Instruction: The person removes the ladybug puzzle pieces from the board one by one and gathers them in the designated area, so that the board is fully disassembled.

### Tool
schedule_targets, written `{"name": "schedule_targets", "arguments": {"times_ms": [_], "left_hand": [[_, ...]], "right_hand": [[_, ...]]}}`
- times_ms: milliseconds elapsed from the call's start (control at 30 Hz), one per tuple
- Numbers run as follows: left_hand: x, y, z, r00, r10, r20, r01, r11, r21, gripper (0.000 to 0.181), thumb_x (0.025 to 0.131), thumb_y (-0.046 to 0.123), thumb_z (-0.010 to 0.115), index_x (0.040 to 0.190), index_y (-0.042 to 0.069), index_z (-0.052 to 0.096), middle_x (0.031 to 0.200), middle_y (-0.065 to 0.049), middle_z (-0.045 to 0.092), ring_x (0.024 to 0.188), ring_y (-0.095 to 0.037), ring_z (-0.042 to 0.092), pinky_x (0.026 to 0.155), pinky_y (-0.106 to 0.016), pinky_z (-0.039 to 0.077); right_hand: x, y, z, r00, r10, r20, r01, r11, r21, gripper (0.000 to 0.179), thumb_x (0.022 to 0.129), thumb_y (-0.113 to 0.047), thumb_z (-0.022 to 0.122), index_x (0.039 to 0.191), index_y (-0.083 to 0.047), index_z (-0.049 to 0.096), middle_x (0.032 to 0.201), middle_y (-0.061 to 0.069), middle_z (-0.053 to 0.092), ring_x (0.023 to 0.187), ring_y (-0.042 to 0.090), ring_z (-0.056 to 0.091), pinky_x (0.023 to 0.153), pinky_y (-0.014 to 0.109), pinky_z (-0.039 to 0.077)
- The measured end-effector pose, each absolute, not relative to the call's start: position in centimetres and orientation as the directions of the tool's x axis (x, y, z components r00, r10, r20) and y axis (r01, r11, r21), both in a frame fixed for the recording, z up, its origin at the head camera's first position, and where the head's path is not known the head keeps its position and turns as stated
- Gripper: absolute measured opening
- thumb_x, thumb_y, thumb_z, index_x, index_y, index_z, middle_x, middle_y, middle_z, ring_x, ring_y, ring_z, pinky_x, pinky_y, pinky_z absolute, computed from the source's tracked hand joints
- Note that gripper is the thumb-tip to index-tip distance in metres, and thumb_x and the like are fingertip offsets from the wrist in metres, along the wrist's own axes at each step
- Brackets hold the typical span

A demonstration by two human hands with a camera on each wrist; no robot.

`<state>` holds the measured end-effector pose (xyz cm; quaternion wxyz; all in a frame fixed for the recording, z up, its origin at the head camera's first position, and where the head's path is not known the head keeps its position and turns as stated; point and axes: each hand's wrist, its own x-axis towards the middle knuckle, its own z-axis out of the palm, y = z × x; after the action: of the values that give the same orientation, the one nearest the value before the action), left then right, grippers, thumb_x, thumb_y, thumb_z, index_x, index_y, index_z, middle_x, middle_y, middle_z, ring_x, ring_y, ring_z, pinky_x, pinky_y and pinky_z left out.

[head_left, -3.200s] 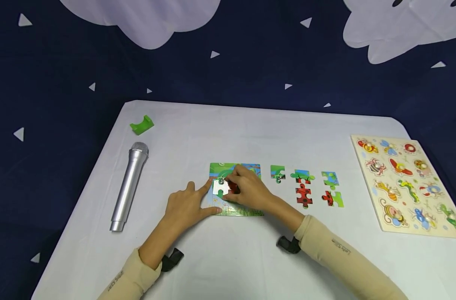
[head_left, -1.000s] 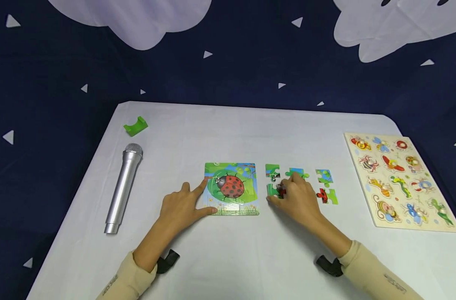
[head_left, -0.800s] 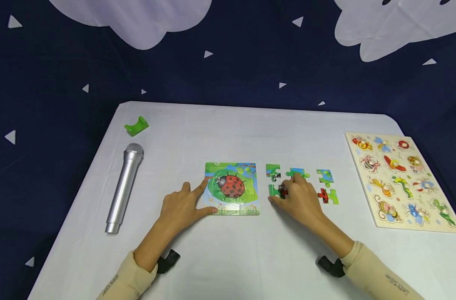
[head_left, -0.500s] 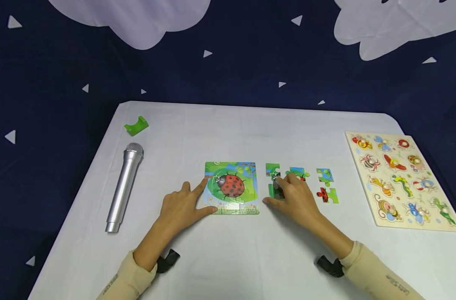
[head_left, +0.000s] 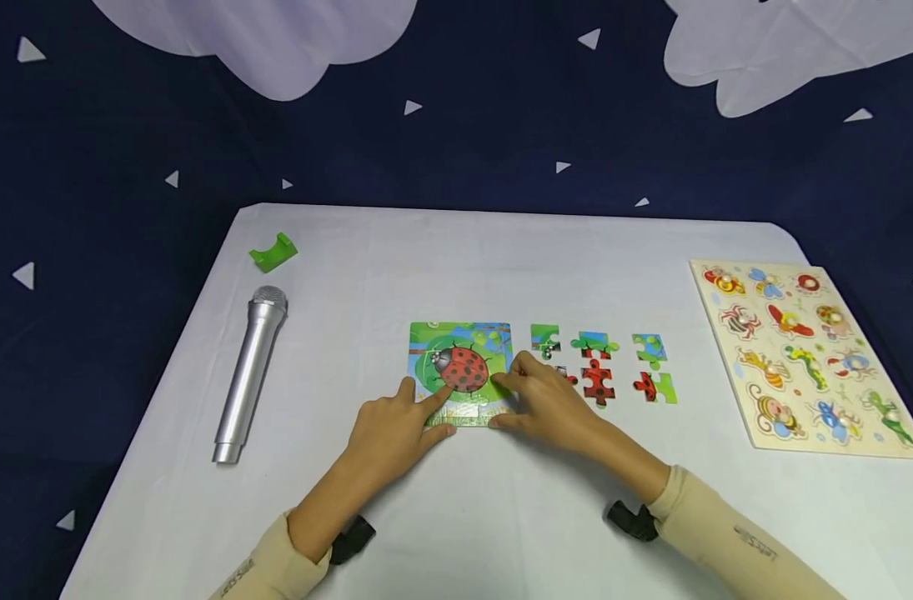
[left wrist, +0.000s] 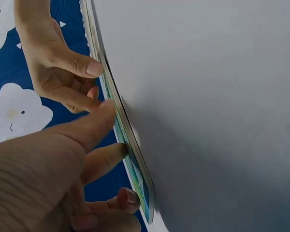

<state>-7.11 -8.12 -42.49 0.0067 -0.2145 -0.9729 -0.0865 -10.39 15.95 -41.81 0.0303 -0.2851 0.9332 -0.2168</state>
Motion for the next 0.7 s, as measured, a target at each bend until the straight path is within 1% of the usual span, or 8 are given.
{"name": "schedule_targets", "arguments": {"times_ms": [167, 333, 467, 700], "left_hand": [[-7.1, -8.0, -42.6, -0.903, 0.427, 0.053, 0.43, 0.89, 0.151, 0.05, 0.09, 0.053, 0.065, 0.132, 0.026, 0.067, 0.079, -0.007, 0.047, 0.043, -0.011, 0.033, 0.04, -0.026, 0.03], [-7.1, -7.9, -42.6, -0.899, 0.435, 0.047, 0.437, 0.886, 0.152, 0.049, 0.091, 0.052, 0.065, 0.132, 0.025, 0.067, 0.079, -0.007, 0.047, 0.043, -0.011, 0.032, 0.04, -0.026, 0.03], [-7.1, -7.9, -42.7, -0.899, 0.437, 0.045, 0.438, 0.885, 0.158, 0.048, 0.091, 0.052, 0.064, 0.132, 0.025, 0.067, 0.078, -0.007, 0.047, 0.043, -0.011, 0.031, 0.039, -0.025, 0.029], [-7.1, -7.9, -42.7, -0.892, 0.446, 0.069, 0.451, 0.882, 0.134, 0.048, 0.092, 0.051, 0.064, 0.132, 0.025, 0.066, 0.076, -0.005, 0.044, 0.044, -0.009, 0.027, 0.039, -0.024, 0.026]], "right_hand": [[-10.7, 15.8, -41.8, -0.839, -0.543, 0.035, -0.498, 0.741, -0.45, 0.058, 0.07, -0.031, 0.09, 0.117, -0.003, 0.071, 0.095, 0.001, 0.05, 0.077, 0.012, 0.044, 0.069, 0.029, 0.039], [-11.4, 15.8, -41.7, -0.84, -0.542, -0.03, -0.465, 0.747, -0.474, 0.069, 0.07, -0.032, 0.091, 0.126, -0.002, 0.066, 0.101, 0.004, 0.053, 0.082, 0.014, 0.048, 0.073, 0.032, 0.045], [-11.8, 15.9, -41.7, -0.825, -0.562, -0.052, -0.47, 0.735, -0.489, 0.07, 0.07, -0.034, 0.091, 0.128, -0.004, 0.065, 0.099, 0.003, 0.051, 0.084, 0.014, 0.046, 0.076, 0.032, 0.044], [-12.0, 15.9, -41.7, -0.817, -0.576, -0.034, -0.489, 0.723, -0.488, 0.066, 0.069, -0.035, 0.091, 0.122, -0.003, 0.067, 0.098, 0.003, 0.049, 0.084, 0.014, 0.044, 0.076, 0.031, 0.041]]}}
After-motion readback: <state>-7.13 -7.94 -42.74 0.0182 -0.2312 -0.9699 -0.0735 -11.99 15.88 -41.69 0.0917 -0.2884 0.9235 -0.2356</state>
